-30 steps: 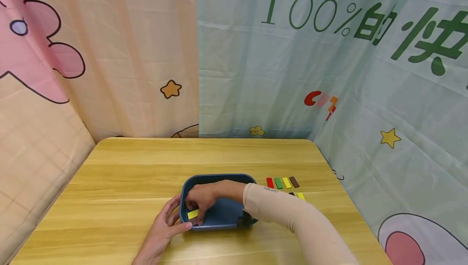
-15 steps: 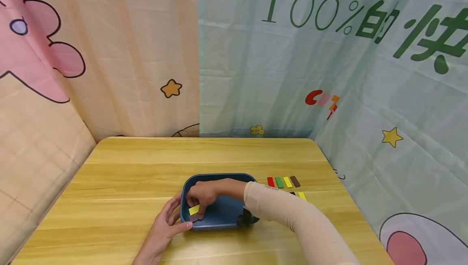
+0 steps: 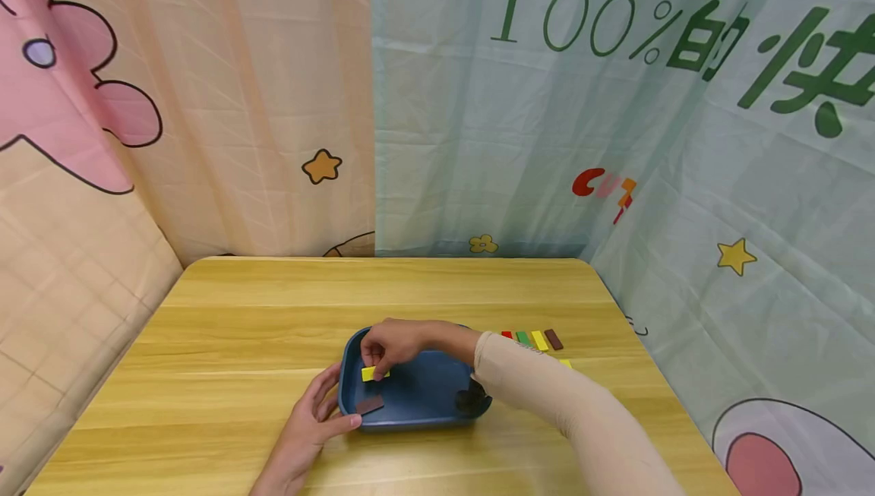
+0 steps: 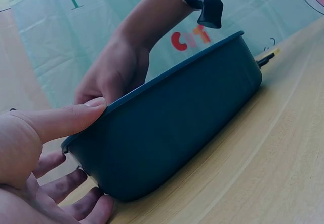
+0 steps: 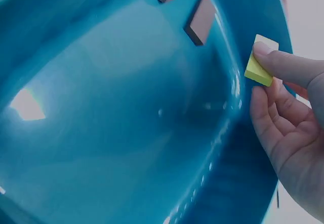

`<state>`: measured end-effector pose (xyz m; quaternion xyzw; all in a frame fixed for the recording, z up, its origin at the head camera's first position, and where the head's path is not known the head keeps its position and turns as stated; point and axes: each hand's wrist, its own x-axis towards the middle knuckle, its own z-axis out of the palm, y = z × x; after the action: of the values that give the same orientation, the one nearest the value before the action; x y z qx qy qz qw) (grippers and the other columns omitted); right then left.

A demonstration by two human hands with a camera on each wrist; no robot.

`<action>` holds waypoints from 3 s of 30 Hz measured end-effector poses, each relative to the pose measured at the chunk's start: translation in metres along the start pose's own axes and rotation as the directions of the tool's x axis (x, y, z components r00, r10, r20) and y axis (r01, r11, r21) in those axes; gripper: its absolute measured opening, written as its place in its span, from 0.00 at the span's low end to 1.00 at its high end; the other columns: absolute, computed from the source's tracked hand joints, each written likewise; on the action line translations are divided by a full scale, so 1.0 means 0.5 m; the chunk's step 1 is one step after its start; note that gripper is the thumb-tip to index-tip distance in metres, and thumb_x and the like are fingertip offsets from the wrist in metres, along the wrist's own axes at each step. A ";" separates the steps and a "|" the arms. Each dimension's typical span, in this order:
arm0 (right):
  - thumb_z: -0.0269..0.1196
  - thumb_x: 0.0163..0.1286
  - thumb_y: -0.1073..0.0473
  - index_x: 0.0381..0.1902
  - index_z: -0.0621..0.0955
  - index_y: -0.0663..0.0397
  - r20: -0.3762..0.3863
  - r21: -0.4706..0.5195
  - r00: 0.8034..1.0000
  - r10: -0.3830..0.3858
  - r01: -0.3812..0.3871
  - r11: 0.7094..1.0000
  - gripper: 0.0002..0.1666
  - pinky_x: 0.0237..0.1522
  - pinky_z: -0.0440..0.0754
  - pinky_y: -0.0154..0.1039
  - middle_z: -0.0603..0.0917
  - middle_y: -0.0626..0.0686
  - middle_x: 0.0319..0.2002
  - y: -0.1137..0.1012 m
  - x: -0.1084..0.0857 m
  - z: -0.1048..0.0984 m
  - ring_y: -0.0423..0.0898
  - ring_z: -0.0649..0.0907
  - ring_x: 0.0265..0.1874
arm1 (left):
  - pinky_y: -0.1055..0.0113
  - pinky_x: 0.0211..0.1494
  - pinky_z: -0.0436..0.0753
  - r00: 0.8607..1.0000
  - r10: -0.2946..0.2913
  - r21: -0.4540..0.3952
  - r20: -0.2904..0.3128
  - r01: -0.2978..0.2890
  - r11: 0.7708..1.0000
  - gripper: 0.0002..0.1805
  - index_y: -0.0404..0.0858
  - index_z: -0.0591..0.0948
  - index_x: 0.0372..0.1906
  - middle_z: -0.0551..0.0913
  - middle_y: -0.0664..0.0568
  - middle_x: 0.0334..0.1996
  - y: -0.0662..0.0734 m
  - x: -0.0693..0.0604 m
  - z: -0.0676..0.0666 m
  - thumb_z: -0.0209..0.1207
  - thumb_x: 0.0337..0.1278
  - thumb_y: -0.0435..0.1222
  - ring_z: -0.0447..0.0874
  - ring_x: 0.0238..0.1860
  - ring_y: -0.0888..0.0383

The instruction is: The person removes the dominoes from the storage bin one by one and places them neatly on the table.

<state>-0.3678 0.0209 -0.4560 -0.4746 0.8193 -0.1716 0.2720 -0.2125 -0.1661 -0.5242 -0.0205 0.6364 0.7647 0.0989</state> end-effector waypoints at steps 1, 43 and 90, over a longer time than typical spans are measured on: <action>0.75 0.65 0.61 0.36 0.83 0.51 -0.017 -0.001 1.000 0.004 -0.004 1.000 0.09 0.32 0.78 0.26 0.80 0.42 0.28 0.003 -0.007 -0.004 0.35 0.78 0.27 | 0.59 0.65 0.78 1.000 -0.003 0.000 -0.001 0.003 1.000 0.49 0.40 0.59 0.80 0.57 0.38 0.79 0.001 0.000 0.000 0.71 0.56 0.24 0.57 0.77 0.38; 0.74 0.65 0.65 0.39 0.85 0.63 -0.376 0.612 0.860 0.345 -0.049 0.789 0.08 0.42 0.90 0.48 0.85 0.54 0.32 0.044 -0.223 -0.015 0.46 0.85 0.31 | 0.72 0.59 0.78 0.999 0.038 0.057 -0.010 -0.037 0.998 0.50 0.37 0.57 0.80 0.59 0.36 0.78 -0.005 0.006 0.001 0.71 0.56 0.22 0.61 0.75 0.36; 0.73 0.66 0.66 0.40 0.81 0.69 -0.417 0.835 0.571 0.707 -0.066 0.546 0.12 0.37 0.90 0.43 0.83 0.54 0.31 0.152 -0.503 0.242 0.46 0.86 0.31 | 0.76 0.55 0.79 0.999 0.034 0.076 0.003 -0.034 0.997 0.49 0.35 0.55 0.81 0.56 0.35 0.79 -0.007 0.005 -0.003 0.68 0.59 0.22 0.57 0.76 0.36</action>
<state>-0.2455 0.2745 -0.5218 0.0064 0.7978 -0.5892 0.1282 -0.2146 -0.1665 -0.5284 -0.0054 0.6653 0.7414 0.0871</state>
